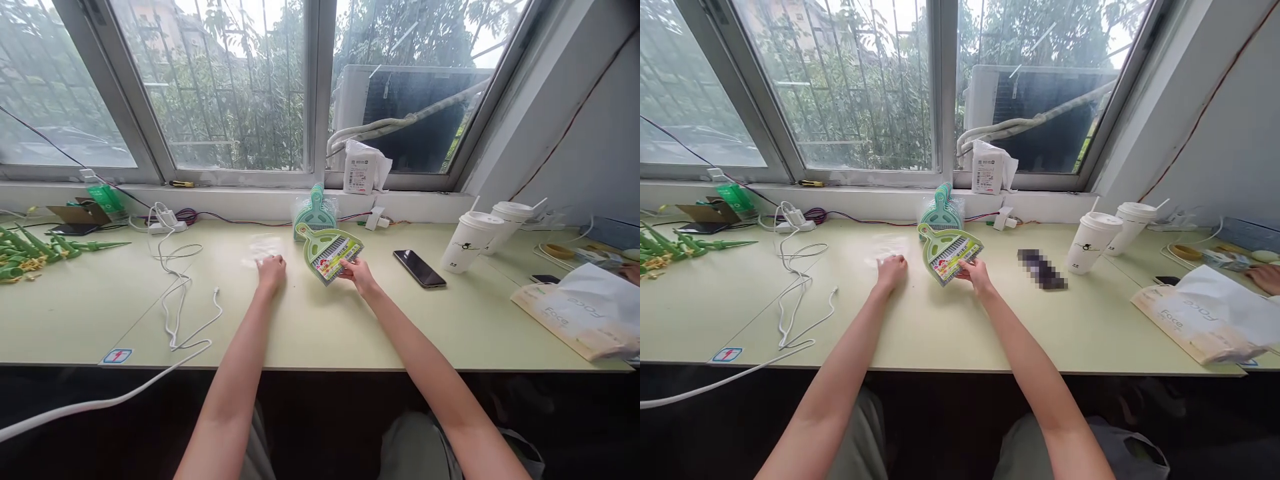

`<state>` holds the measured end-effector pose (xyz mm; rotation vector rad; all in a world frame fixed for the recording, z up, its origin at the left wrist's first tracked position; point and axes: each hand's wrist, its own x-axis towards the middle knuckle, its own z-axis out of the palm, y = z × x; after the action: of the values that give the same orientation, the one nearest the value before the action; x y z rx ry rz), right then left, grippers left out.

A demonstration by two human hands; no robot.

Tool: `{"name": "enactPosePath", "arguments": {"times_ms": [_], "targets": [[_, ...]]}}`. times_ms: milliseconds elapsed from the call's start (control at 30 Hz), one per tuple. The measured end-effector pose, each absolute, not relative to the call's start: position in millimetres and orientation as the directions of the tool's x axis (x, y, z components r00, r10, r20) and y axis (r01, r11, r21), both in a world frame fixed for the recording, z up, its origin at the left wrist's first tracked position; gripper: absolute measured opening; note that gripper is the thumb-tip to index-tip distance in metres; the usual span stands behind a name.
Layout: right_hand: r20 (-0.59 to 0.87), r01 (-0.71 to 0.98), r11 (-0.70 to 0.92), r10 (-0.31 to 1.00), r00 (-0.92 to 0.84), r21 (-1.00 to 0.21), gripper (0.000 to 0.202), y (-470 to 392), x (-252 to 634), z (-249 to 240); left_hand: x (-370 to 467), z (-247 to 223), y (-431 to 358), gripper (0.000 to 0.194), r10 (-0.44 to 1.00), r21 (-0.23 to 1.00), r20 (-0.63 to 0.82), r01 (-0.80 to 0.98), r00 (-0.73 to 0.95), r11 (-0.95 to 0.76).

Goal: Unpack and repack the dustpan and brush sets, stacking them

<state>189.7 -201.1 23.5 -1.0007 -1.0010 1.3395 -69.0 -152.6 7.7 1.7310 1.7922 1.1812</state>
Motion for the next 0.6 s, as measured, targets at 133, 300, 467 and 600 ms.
{"name": "enactPosePath", "arguments": {"times_ms": [133, 300, 467, 600], "targets": [[-0.026, -0.29, -0.03, 1.0, -0.017, -0.957, 0.019, -199.3, 192.4, 23.7, -50.2, 10.6, -157.6, 0.024, 0.951, 0.806, 0.292, 0.561, -0.104, -0.186], [-0.034, -0.272, -0.051, 0.997, -0.066, -0.961, 0.019, -199.4, 193.0, 24.9, -42.4, 6.9, -161.9, 0.024, 0.943, 0.705, 0.332, 0.665, -0.001, -0.247], [-0.059, -0.23, -0.086, 0.991, -0.121, -0.969, 0.019, -198.6, 194.9, 25.8, -40.2, 10.6, -159.2, 0.011, 0.956, 0.731, 0.251, 0.619, 0.149, -0.288], [-0.099, -0.194, -0.12, 0.988, -0.116, -0.974, 0.019, -195.7, 206.4, 27.8, -36.1, 11.0, -164.4, 0.002, 0.94, 0.649, 0.31, 0.69, 0.143, -0.32]]}}
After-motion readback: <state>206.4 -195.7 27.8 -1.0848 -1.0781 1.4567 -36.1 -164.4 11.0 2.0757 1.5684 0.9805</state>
